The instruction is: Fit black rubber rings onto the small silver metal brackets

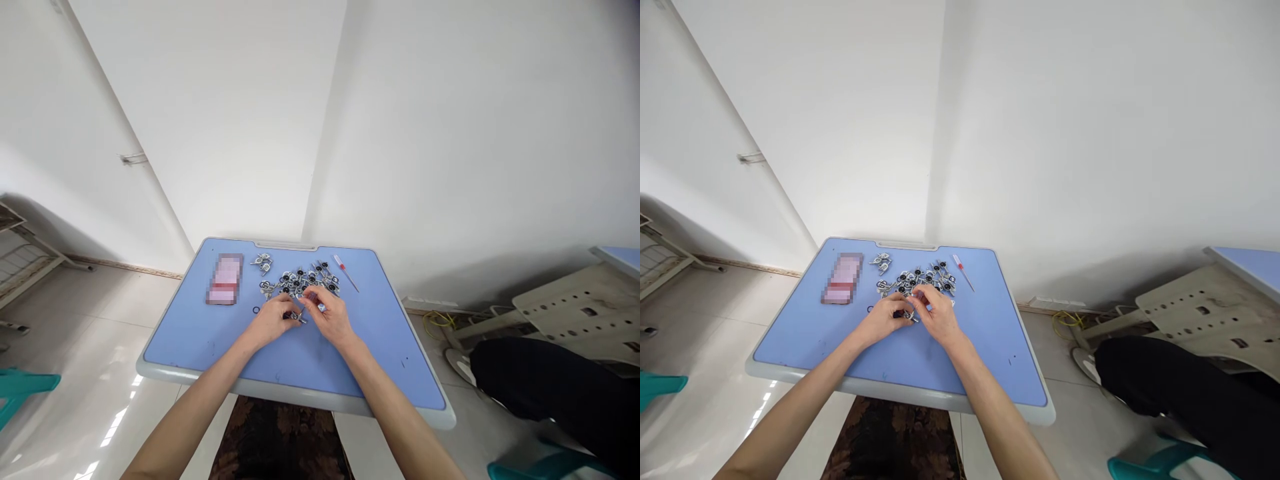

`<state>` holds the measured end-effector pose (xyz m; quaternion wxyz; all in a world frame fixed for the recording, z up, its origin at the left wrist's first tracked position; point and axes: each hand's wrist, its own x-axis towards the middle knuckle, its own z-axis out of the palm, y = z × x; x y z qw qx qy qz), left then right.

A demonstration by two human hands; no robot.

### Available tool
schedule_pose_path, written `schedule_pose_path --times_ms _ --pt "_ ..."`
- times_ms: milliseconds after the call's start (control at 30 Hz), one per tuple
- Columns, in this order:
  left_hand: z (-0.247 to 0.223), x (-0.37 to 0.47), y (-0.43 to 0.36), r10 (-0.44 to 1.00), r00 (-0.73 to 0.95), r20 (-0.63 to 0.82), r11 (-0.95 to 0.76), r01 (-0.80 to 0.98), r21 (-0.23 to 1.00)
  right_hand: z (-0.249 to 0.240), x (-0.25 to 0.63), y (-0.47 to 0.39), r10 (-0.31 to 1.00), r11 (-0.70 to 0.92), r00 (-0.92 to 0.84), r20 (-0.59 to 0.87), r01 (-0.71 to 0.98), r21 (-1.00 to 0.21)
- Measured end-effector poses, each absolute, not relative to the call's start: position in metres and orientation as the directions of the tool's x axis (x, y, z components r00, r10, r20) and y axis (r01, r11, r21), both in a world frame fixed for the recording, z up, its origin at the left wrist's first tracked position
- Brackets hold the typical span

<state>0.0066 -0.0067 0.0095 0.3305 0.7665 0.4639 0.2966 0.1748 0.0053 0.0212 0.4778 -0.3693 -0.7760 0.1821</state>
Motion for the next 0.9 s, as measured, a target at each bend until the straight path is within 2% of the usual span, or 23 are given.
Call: schedule_pose_path --times_ms 133,300,433,567,900 --pt "0.009 0.007 -0.006 0.912 0.385 0.143 -0.345 0.529 0.776 0.020 0.178 0.006 0.748 0.663 -0.338 0.571 0.343 -0.666" --pt "0.007 0.007 -0.005 0.909 0.387 0.156 -0.353 0.513 0.783 0.023 0.181 0.008 0.797 0.575 -0.389 0.462 0.257 -0.777" --pt "0.003 0.006 -0.004 0.904 0.398 0.153 -0.358 0.512 0.781 0.029 0.185 0.008 0.803 0.538 -0.428 0.414 0.222 -0.813" --pt "0.000 0.007 -0.002 0.904 0.398 0.153 -0.356 0.508 0.784 0.029 0.186 0.008 0.789 0.560 -0.442 0.427 0.231 -0.796" --pt "0.002 0.007 -0.004 0.908 0.383 0.167 -0.355 0.498 0.791 0.014 0.175 0.011 0.785 0.620 -0.293 0.546 0.387 -0.683"
